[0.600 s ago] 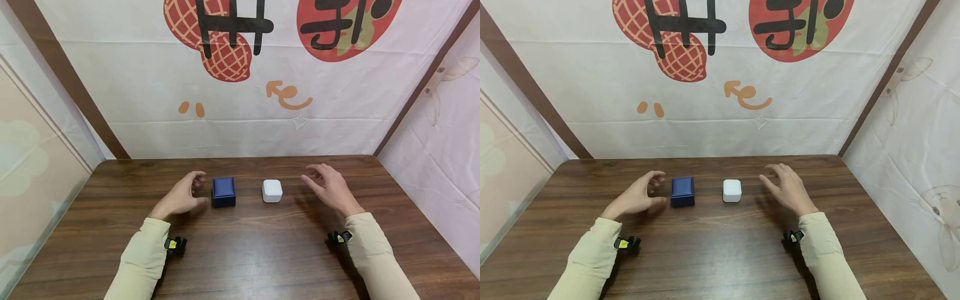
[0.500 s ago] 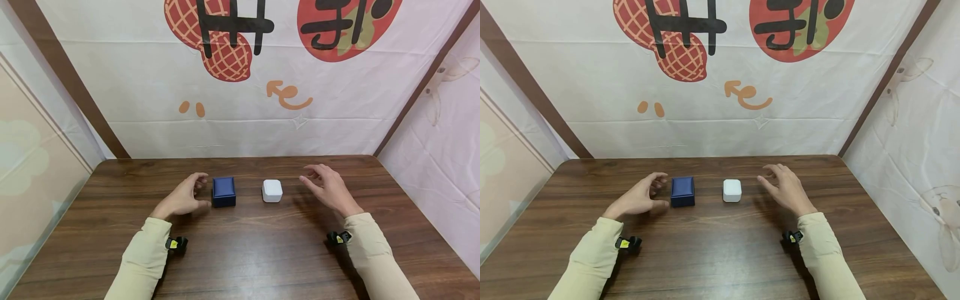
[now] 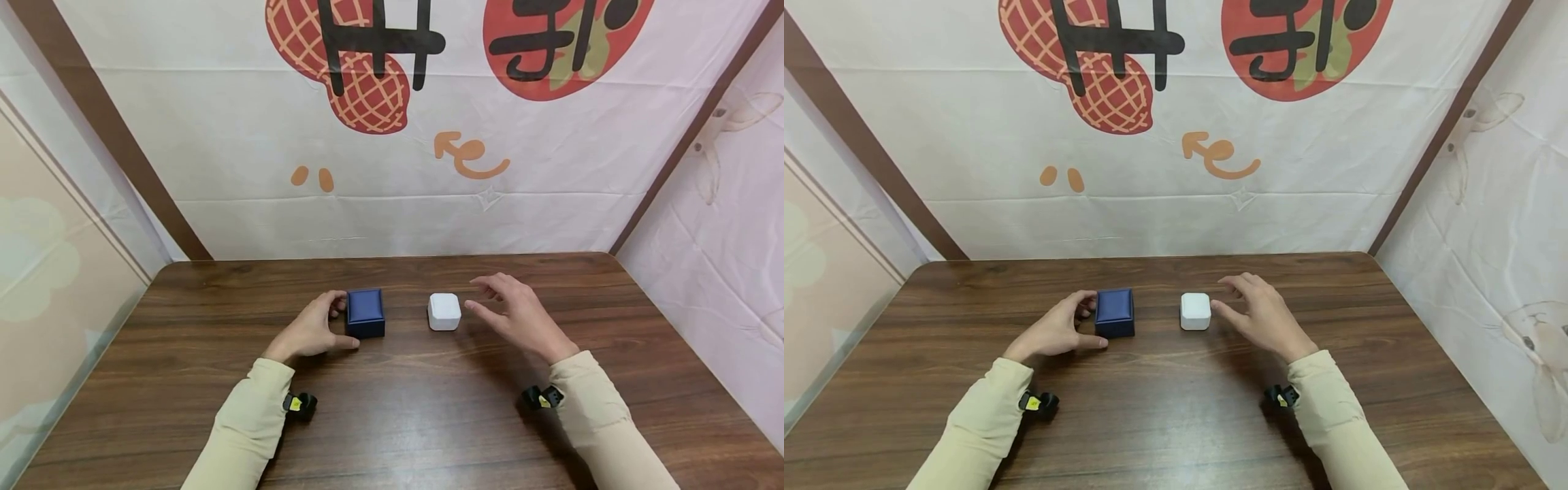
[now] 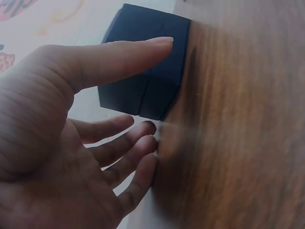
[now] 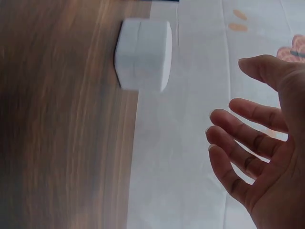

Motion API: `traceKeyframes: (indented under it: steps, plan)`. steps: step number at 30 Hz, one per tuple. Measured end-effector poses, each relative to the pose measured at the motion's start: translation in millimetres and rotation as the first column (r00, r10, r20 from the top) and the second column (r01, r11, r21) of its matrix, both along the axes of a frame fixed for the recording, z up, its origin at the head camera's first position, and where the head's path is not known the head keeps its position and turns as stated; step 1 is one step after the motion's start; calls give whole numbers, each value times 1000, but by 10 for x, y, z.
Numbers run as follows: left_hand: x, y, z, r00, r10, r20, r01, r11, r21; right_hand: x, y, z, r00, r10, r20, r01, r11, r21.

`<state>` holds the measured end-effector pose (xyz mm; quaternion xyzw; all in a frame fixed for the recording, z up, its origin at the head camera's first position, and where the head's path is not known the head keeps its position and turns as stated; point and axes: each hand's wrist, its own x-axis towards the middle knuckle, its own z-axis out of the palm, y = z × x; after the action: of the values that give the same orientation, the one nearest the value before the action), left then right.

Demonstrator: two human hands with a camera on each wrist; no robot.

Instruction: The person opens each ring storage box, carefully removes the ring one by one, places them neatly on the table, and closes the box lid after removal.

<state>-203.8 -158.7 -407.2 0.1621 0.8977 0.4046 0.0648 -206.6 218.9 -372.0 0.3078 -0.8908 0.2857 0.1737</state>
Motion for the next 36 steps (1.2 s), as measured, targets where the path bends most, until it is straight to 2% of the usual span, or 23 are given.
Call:
traceKeyframes:
  steps: [12,17,24,36]
  plan:
    - [-19,38,-80,998,57,-9,-57,998,-20,43,-418,21,992,121,20,-122,990,77]
    - [-13,44,-105,997,68,-28,-68,998,-10,27,-633,23,987,144,74,-153,979,138]
    - [-8,41,-108,997,71,-16,-71,997,-6,-64,-914,-9,978,154,138,-178,966,189]
    - [-12,36,-111,998,69,2,-69,998,10,-245,-1240,-99,963,198,183,-239,942,237]
